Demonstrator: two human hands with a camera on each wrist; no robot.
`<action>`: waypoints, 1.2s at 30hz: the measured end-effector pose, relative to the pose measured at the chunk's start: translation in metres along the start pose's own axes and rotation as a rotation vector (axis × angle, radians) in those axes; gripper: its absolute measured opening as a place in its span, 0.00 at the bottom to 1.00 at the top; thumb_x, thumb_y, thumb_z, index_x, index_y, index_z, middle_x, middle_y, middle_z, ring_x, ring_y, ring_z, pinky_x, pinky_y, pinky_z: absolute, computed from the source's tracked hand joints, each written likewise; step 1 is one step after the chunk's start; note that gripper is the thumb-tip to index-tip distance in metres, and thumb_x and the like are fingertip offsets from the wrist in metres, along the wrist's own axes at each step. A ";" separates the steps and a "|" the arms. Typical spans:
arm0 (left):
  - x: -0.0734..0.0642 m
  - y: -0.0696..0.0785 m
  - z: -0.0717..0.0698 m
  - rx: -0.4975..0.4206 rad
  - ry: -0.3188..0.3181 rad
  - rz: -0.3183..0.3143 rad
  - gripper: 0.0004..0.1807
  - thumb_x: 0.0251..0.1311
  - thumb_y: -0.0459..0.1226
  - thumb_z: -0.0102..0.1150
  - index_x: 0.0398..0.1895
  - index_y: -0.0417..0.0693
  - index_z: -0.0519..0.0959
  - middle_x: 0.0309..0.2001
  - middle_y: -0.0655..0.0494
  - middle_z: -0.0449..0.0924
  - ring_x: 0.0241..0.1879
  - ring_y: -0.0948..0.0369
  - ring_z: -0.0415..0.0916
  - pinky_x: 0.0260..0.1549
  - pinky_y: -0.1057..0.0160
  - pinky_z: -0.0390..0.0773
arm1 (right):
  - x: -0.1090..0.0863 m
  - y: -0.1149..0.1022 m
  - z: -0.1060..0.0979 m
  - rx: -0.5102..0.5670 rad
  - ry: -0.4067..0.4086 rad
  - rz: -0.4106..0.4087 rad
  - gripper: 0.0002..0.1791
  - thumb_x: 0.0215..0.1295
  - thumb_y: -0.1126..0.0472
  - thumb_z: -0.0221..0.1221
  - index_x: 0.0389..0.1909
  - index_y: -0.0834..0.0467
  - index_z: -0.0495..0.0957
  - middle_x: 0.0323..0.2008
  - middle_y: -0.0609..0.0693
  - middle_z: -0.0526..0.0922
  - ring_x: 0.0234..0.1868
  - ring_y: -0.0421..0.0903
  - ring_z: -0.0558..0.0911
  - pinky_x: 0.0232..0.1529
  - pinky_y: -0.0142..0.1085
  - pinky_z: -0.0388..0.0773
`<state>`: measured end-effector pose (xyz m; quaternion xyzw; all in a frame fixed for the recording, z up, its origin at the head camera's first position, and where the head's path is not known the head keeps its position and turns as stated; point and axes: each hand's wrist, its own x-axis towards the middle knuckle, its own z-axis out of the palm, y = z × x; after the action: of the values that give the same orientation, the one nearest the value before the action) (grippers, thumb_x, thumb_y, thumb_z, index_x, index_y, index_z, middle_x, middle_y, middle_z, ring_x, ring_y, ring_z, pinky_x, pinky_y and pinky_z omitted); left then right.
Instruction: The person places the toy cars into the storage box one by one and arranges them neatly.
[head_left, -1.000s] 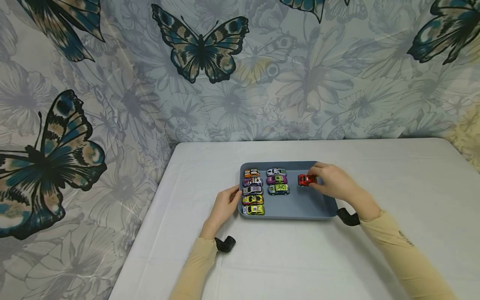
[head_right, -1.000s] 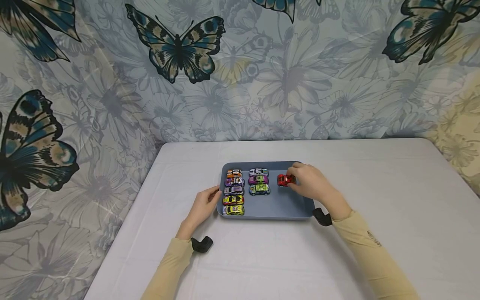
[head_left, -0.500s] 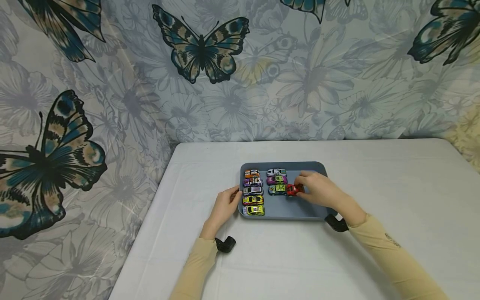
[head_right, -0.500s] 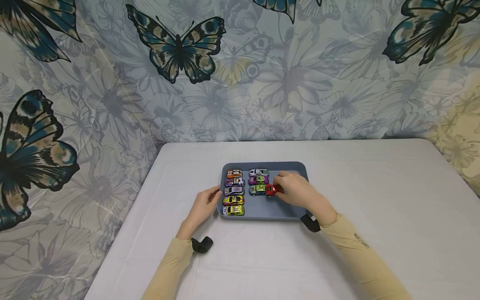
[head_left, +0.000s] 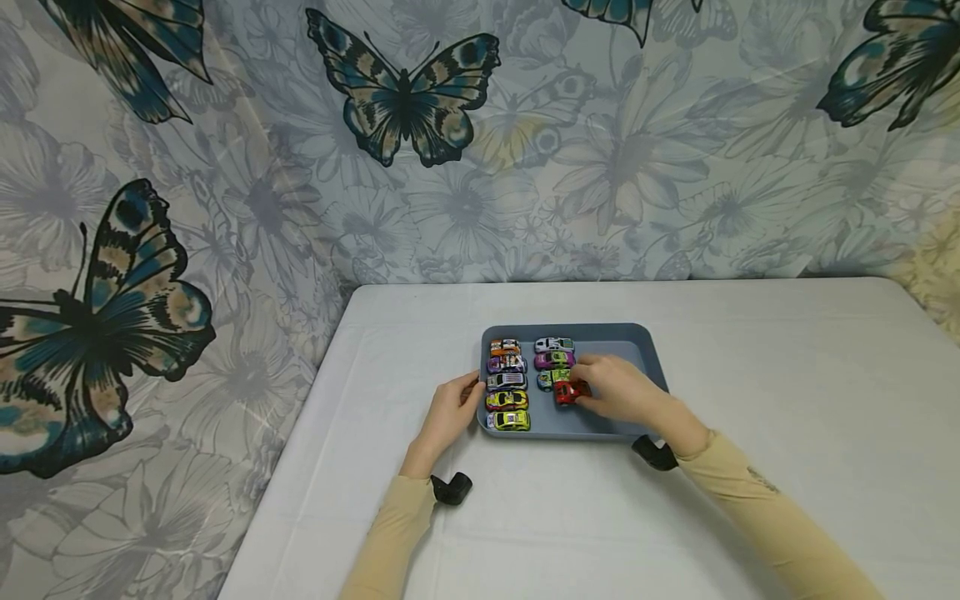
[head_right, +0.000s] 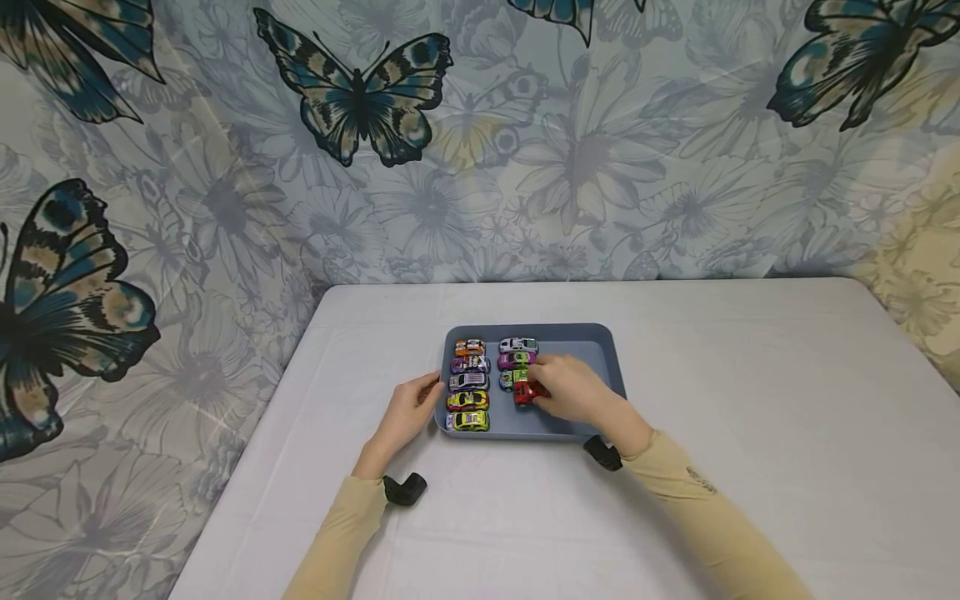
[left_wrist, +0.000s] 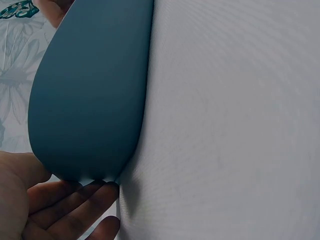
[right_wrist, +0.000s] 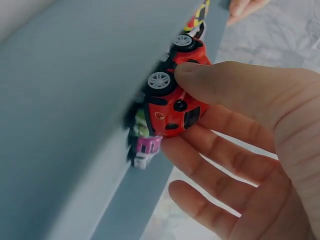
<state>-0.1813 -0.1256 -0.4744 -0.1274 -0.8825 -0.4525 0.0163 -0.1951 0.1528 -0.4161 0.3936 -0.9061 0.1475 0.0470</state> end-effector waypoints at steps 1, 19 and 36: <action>0.000 0.000 0.000 0.002 -0.001 -0.001 0.21 0.68 0.38 0.48 0.59 0.34 0.71 0.47 0.44 0.80 0.42 0.60 0.79 0.40 0.68 0.78 | 0.001 -0.001 0.001 -0.005 -0.004 -0.001 0.11 0.45 0.65 0.70 0.31 0.59 0.80 0.28 0.47 0.76 0.25 0.40 0.74 0.26 0.34 0.73; 0.000 0.002 -0.001 -0.003 -0.010 0.003 0.20 0.68 0.37 0.48 0.59 0.34 0.71 0.47 0.44 0.80 0.43 0.59 0.79 0.40 0.68 0.79 | 0.010 -0.007 0.015 -0.034 -0.064 0.001 0.11 0.46 0.61 0.71 0.27 0.56 0.77 0.27 0.45 0.76 0.22 0.38 0.70 0.25 0.37 0.72; 0.000 0.002 -0.001 -0.013 -0.007 0.000 0.20 0.68 0.37 0.48 0.59 0.33 0.70 0.47 0.43 0.80 0.42 0.58 0.79 0.40 0.68 0.79 | 0.009 -0.009 0.020 -0.064 -0.045 0.004 0.12 0.46 0.59 0.71 0.30 0.58 0.80 0.27 0.46 0.76 0.24 0.40 0.74 0.28 0.39 0.74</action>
<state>-0.1805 -0.1253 -0.4725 -0.1289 -0.8797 -0.4576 0.0123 -0.1941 0.1343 -0.4311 0.3933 -0.9120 0.1095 0.0388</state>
